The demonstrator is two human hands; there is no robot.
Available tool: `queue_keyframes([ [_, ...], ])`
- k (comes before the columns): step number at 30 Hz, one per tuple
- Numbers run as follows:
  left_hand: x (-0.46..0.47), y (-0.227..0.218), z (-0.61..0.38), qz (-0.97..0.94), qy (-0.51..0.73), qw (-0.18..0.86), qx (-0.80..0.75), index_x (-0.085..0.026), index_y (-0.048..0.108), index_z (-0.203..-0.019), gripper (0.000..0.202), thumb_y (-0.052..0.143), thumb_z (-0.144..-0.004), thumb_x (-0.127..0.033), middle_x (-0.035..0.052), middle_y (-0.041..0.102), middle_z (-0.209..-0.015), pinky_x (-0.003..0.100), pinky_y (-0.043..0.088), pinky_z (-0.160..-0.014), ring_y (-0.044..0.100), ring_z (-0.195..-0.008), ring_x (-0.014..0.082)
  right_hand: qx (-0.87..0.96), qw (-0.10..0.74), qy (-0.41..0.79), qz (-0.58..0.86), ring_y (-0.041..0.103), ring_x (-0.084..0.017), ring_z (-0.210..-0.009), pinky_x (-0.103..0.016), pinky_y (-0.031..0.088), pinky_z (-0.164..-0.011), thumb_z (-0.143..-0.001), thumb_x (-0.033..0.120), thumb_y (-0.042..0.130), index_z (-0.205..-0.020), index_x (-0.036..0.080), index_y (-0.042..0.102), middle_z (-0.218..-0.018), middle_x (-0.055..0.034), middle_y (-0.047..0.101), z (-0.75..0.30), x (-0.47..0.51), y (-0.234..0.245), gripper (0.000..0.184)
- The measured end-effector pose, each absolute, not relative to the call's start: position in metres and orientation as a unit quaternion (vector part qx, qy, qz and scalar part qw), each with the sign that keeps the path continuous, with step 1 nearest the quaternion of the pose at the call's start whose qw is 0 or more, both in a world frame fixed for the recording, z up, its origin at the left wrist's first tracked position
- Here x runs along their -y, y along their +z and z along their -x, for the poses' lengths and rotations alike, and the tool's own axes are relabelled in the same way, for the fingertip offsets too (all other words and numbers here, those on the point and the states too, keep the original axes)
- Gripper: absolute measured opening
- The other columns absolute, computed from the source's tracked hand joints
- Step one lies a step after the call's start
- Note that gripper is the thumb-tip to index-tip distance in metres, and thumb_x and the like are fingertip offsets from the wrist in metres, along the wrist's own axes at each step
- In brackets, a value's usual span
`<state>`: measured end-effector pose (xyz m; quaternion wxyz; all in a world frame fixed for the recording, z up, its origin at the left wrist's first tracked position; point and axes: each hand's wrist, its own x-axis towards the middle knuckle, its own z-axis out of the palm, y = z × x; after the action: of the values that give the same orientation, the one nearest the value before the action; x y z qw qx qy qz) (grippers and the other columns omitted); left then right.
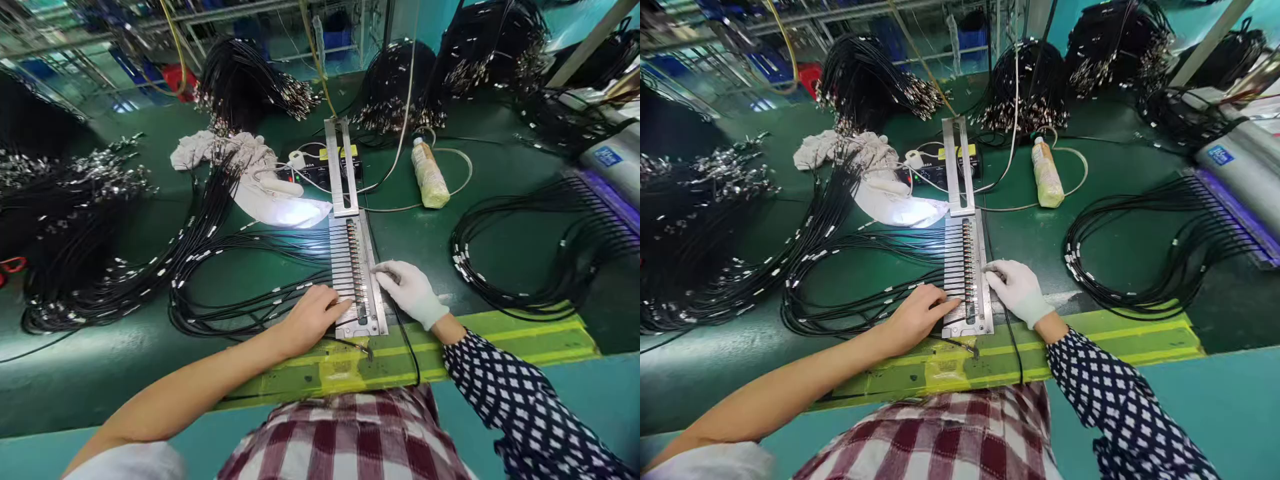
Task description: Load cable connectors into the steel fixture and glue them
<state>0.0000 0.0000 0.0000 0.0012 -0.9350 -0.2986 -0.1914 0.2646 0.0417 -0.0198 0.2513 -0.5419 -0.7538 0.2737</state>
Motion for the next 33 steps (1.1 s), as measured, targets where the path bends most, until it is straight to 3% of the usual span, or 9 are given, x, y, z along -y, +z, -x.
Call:
queue_keyframes([
  [9, 0.000, -0.007, 0.004, 0.944, -0.166, -0.027, 0.284, -0.013, 0.057, -0.125, 0.029, 0.040, -0.102, -0.014, 0.0096, 0.059, -0.096, 0.032, 0.043, -0.081, 0.051, -0.089, 0.0195, 0.755, 0.247, 0.269, 0.545, 0.067, -0.023, -0.089, -0.034, 0.050, -0.077, -0.093, 0.034, 0.053, -0.103, 0.026, 0.071, -0.096, -0.0036, 0.075, -0.263, -0.042, -0.013, 0.022],
  [19, 0.012, -0.008, 0.004, 0.932, -0.112, -0.018, 0.344, -0.016, 0.055, -0.130, 0.039, 0.038, -0.097, -0.006, 0.0075, 0.063, -0.095, 0.032, 0.040, -0.072, 0.053, -0.084, 0.0199, 0.749, 0.236, 0.273, 0.555, 0.067, -0.023, -0.089, -0.035, 0.050, -0.079, -0.093, 0.033, 0.054, -0.104, 0.026, 0.071, -0.098, -0.0025, 0.075, -0.263, -0.043, -0.013, 0.022],
  [25, 0.035, 0.001, 0.007, 0.892, -0.165, -0.158, 0.389, -0.015, 0.053, -0.116, 0.020, 0.045, -0.097, -0.011, 0.0055, 0.064, -0.092, 0.032, 0.042, -0.074, 0.053, -0.083, 0.0190, 0.753, 0.242, 0.268, 0.549, 0.067, -0.023, -0.091, -0.036, 0.051, -0.081, -0.093, 0.034, 0.053, -0.104, 0.026, 0.071, -0.098, -0.0032, 0.075, -0.263, -0.042, -0.012, 0.023],
  [28, 0.040, 0.008, 0.008, 0.865, -0.152, -0.252, 0.408, -0.017, 0.052, -0.112, 0.023, 0.051, -0.091, -0.008, 0.0045, 0.062, -0.094, 0.031, 0.044, -0.077, 0.053, -0.086, 0.0188, 0.752, 0.241, 0.268, 0.552, 0.067, -0.023, -0.090, -0.036, 0.051, -0.080, -0.093, 0.034, 0.053, -0.103, 0.026, 0.071, -0.098, -0.0033, 0.075, -0.263, -0.042, -0.012, 0.022],
  [33, 0.035, 0.008, 0.010, 0.839, -0.211, -0.292, 0.408, -0.018, 0.057, -0.110, 0.018, 0.050, -0.096, -0.010, 0.0052, 0.064, -0.097, 0.029, 0.048, -0.081, 0.057, -0.091, 0.0171, 0.751, 0.241, 0.271, 0.551, 0.068, -0.023, -0.089, -0.035, 0.051, -0.078, -0.093, 0.034, 0.053, -0.105, 0.027, 0.071, -0.099, -0.0029, 0.075, -0.263, -0.042, -0.012, 0.023],
])
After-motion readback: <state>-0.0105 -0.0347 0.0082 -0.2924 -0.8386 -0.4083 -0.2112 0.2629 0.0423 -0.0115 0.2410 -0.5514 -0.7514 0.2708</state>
